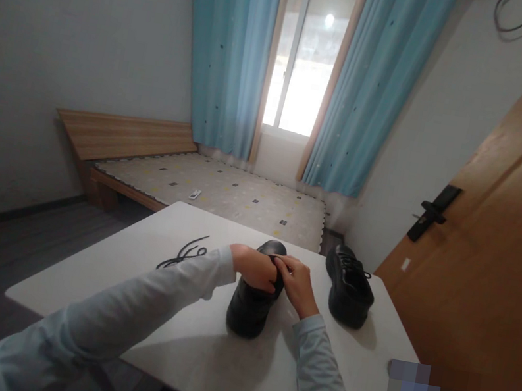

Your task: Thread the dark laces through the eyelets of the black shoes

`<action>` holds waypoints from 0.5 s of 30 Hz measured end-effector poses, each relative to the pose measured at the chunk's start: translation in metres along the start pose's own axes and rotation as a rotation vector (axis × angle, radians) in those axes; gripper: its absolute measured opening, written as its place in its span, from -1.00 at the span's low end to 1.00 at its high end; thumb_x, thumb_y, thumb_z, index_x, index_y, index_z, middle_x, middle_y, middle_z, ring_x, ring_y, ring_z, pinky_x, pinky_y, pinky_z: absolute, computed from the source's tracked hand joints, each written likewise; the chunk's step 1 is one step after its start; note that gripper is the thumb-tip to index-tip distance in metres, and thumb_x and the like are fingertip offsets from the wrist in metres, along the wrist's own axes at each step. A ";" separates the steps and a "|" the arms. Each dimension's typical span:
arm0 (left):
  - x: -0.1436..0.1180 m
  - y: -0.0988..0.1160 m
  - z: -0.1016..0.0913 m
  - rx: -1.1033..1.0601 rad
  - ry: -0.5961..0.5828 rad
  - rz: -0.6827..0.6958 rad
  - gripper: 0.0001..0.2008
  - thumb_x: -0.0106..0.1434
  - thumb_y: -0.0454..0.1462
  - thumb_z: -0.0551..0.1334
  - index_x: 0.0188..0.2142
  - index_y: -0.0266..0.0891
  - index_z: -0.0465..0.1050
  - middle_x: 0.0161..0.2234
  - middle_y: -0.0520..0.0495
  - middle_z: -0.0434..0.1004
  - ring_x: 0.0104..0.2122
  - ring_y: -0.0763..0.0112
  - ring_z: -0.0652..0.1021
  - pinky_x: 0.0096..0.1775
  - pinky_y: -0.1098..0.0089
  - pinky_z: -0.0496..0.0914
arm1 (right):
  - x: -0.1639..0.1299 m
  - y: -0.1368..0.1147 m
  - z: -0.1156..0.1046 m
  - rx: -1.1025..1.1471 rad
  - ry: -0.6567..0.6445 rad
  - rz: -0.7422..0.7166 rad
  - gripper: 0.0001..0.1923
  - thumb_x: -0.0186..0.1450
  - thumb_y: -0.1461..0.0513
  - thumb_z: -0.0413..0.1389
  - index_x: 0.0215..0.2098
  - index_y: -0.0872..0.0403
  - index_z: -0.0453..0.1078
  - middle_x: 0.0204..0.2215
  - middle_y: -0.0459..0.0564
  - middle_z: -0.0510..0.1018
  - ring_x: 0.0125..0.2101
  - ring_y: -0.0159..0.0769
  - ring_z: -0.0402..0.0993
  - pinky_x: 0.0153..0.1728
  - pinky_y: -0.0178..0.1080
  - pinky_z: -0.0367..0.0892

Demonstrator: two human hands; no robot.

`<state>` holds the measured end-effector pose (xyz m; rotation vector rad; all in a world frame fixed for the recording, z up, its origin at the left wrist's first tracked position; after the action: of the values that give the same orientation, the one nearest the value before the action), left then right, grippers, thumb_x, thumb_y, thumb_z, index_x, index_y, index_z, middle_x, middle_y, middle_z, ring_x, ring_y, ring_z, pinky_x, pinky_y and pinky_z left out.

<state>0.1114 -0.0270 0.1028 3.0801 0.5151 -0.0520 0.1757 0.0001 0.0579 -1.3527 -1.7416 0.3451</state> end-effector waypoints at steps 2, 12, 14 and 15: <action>-0.014 0.014 0.001 0.058 -0.164 0.102 -0.80 0.23 -0.32 0.14 -0.42 -0.35 0.52 -0.35 -0.17 0.58 -0.37 0.39 0.53 -0.30 0.48 0.36 | 0.000 0.001 0.000 0.003 0.005 0.001 -0.69 0.25 0.11 0.00 -0.25 0.04 0.54 -0.28 0.03 0.61 -0.22 -0.14 0.49 -0.17 -0.16 0.32; -0.059 0.036 0.012 0.082 0.185 -0.134 -0.68 0.05 -0.09 0.30 -0.35 -0.32 0.45 -0.41 -0.19 0.53 -0.41 0.16 0.56 -0.42 0.30 0.41 | -0.004 -0.001 0.001 -0.002 0.019 0.015 -0.70 0.25 0.10 0.02 -0.24 0.05 0.53 -0.27 0.03 0.61 -0.23 -0.15 0.49 -0.19 -0.17 0.33; -0.059 0.037 0.019 0.078 0.207 -0.159 -0.68 0.04 -0.10 0.32 -0.34 -0.32 0.41 -0.43 -0.17 0.52 -0.42 0.17 0.56 -0.38 0.27 0.41 | -0.004 -0.002 0.000 -0.003 0.018 0.012 -0.69 0.25 0.10 0.01 -0.24 0.05 0.53 -0.26 0.03 0.61 -0.22 -0.16 0.49 -0.18 -0.17 0.32; -0.058 0.038 0.020 0.077 0.215 -0.167 -0.70 0.05 -0.13 0.32 -0.34 -0.32 0.40 -0.43 -0.16 0.52 -0.42 0.18 0.56 -0.35 0.26 0.41 | -0.003 -0.003 0.000 -0.004 0.019 0.012 -0.69 0.25 0.10 0.01 -0.24 0.05 0.53 -0.26 0.03 0.61 -0.22 -0.16 0.49 -0.18 -0.17 0.32</action>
<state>0.0680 -0.0821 0.0852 3.1262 0.7960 0.2658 0.1744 -0.0040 0.0582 -1.3653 -1.7202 0.3343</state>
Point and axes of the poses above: each hand's wrist, its own x-axis towards the middle knuckle, its own z-axis out of the palm, y = z × x, the point moved 8 cm from there along x, towards the middle knuckle
